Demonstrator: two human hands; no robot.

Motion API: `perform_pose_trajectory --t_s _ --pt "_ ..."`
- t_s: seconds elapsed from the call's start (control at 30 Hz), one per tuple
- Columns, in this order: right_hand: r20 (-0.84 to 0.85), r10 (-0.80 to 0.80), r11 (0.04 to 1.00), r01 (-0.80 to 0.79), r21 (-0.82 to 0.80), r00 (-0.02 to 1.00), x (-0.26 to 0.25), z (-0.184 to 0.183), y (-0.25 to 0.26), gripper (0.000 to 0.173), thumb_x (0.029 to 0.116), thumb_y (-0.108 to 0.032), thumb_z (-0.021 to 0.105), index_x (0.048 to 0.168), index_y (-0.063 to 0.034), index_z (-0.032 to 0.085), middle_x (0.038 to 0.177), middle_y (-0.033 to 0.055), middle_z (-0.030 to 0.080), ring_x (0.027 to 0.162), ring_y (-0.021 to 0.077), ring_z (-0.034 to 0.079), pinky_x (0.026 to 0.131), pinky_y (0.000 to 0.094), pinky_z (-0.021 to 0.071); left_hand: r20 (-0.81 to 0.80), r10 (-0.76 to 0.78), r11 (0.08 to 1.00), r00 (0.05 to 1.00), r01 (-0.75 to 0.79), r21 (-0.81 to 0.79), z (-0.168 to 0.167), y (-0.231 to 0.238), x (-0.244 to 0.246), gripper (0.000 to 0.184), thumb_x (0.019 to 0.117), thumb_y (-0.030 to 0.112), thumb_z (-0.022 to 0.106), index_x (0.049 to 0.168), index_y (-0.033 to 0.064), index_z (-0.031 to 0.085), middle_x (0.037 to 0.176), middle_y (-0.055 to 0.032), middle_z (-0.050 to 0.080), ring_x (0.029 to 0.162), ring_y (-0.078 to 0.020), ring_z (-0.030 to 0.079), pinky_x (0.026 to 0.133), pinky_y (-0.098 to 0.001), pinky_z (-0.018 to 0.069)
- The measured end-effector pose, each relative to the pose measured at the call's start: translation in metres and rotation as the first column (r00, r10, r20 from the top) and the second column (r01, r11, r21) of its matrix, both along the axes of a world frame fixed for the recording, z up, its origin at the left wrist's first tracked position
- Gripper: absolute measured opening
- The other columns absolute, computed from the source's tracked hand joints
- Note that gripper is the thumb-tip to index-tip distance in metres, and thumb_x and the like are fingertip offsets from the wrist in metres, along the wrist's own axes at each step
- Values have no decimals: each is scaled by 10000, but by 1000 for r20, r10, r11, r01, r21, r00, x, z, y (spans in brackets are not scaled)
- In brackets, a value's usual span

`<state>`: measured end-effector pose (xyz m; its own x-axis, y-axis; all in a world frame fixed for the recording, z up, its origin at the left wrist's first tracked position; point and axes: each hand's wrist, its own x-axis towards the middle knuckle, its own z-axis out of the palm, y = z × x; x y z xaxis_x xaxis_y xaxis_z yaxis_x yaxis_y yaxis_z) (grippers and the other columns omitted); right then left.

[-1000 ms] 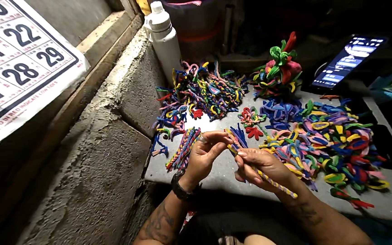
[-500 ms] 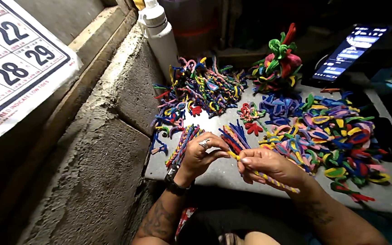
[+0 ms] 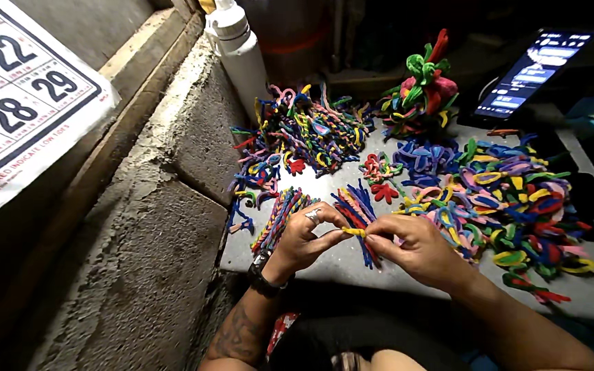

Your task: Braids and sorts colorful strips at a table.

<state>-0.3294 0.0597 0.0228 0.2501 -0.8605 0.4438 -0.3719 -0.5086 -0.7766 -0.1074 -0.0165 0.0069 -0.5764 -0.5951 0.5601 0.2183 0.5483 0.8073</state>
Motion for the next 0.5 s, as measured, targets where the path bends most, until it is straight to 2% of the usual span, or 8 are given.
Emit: perform_pose_trajectory --t_s 0.1,0.2,0.27,0.3,0.37,0.43,0.47,0.5 --pt "-221 -230 918 135 -374 948 4 -5 -2 189 1012 -189 592 927 -80 721 778 80 666 739 170 625 771 317 487 0 51 998 999 -51 29 2 5 -3 37 967 124 690 996 102 684 973 47 711 984 -20 660 915 -245 549" --pt "-318 -345 838 138 -528 883 5 -6 -3 165 1014 -136 582 930 -81 713 753 91 637 696 217 612 761 363 494 35 123 989 992 -126 78 6 12 -7 42 961 139 692 967 99 680 945 57 698 961 -17 651 894 -246 544" --pt "-348 -385 792 112 -601 855 5 -6 -4 144 1014 -90 576 949 -67 703 753 95 622 687 228 589 771 368 481 65 158 954 985 -169 248 12 20 -10 16 935 97 677 934 81 676 905 66 680 898 -11 646 844 -235 548" --pt "-357 -398 766 92 -636 845 5 -7 -4 129 1009 -66 573 966 -63 694 754 93 614 684 227 578 781 368 477 70 142 903 987 -158 400 17 23 -12 29 926 63 650 933 86 667 874 77 679 848 -7 653 812 -226 559" --pt "-367 -401 729 49 -683 840 5 -8 -7 115 1013 -46 559 990 -57 671 752 87 585 677 222 535 791 366 450 11 20 700 1000 -22 714 23 23 -14 141 950 56 540 900 131 648 783 81 672 740 -11 641 737 -204 540" --pt "-369 -378 738 36 -673 849 4 -10 -11 122 1017 -62 556 977 -56 671 735 83 577 667 219 539 780 368 458 -68 -73 548 995 97 831 20 19 -13 193 981 98 480 879 142 638 753 59 662 699 -20 620 682 -191 512" --pt "-357 -346 773 49 -632 868 3 -9 -12 134 1018 -87 562 956 -59 678 736 83 596 678 217 573 778 368 479 -67 -59 587 996 89 805 19 19 -13 165 983 96 503 900 137 640 777 58 672 726 -22 629 704 -196 518" --pt "-313 -297 824 76 -561 902 3 -9 -13 155 1012 -114 570 928 -59 687 736 82 618 691 204 601 774 352 496 -48 -13 699 999 44 713 17 20 -13 116 975 85 557 932 137 650 829 73 689 786 -17 650 761 -208 538"
